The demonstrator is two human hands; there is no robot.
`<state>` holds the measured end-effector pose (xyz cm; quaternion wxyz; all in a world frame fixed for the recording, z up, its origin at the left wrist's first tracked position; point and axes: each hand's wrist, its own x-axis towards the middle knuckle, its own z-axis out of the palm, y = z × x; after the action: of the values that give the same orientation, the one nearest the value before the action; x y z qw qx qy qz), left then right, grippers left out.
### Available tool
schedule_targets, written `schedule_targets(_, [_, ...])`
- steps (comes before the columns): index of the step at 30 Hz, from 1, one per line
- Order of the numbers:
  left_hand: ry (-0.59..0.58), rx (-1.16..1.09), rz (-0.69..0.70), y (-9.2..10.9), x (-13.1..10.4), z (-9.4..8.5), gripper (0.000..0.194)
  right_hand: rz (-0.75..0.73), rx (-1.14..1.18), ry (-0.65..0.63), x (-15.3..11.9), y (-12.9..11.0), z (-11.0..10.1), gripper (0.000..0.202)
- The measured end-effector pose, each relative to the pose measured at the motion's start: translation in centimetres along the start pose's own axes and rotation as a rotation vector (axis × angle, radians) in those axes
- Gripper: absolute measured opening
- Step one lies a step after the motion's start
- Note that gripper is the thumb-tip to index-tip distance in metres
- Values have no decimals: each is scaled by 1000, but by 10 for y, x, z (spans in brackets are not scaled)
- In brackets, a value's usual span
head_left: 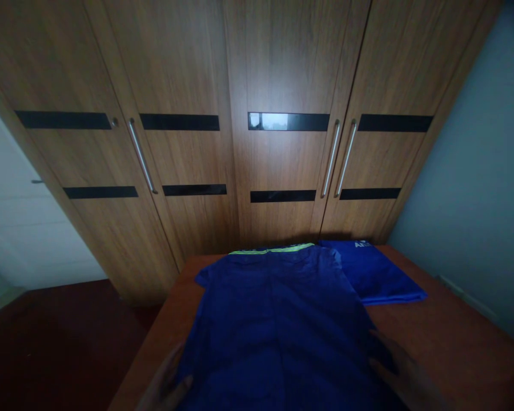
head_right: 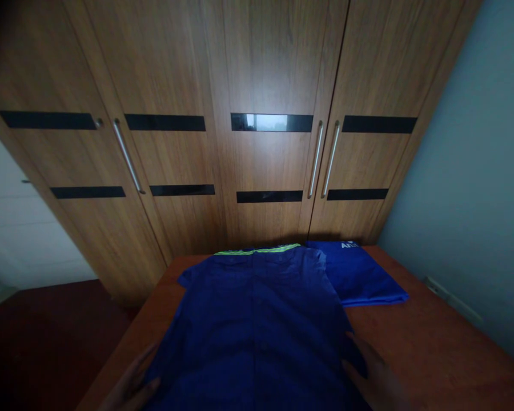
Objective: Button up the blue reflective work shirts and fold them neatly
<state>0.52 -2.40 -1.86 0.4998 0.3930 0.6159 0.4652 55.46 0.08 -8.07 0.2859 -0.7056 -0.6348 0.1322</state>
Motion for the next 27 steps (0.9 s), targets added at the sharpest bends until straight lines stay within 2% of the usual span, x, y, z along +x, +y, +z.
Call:
schedule_targets(3, [-3,-32,-36,31,22,18,67,-84,-146,86,20,-25,3,51])
schedule_targets(6, [-34,-124,-118,46,55,27,63,-141,-302,183,33,-59,10,48])
schedule_targets(10, [-54,-247,-123,51,102,32,59,-338,-290,88,35,-107,36,44])
schedule_targets(12, [-54,-319,-110,53,122,35,52,-410,-269,32,31,-121,52,45])
schedule_targets(15, [-122,-421,-91,60,147,40,39,-461,-270,-14,23,-127,70,44])
schedule_targets(18, [-186,-458,-79,72,169,46,40,-472,-284,-29,19,-124,73,43])
schedule_targets(23, [-122,-454,-21,85,206,52,51,-476,-294,-45,19,-123,68,44])
schedule_targets(27, [-72,-430,45,90,219,55,57,-487,-285,-41,20,-124,67,43])
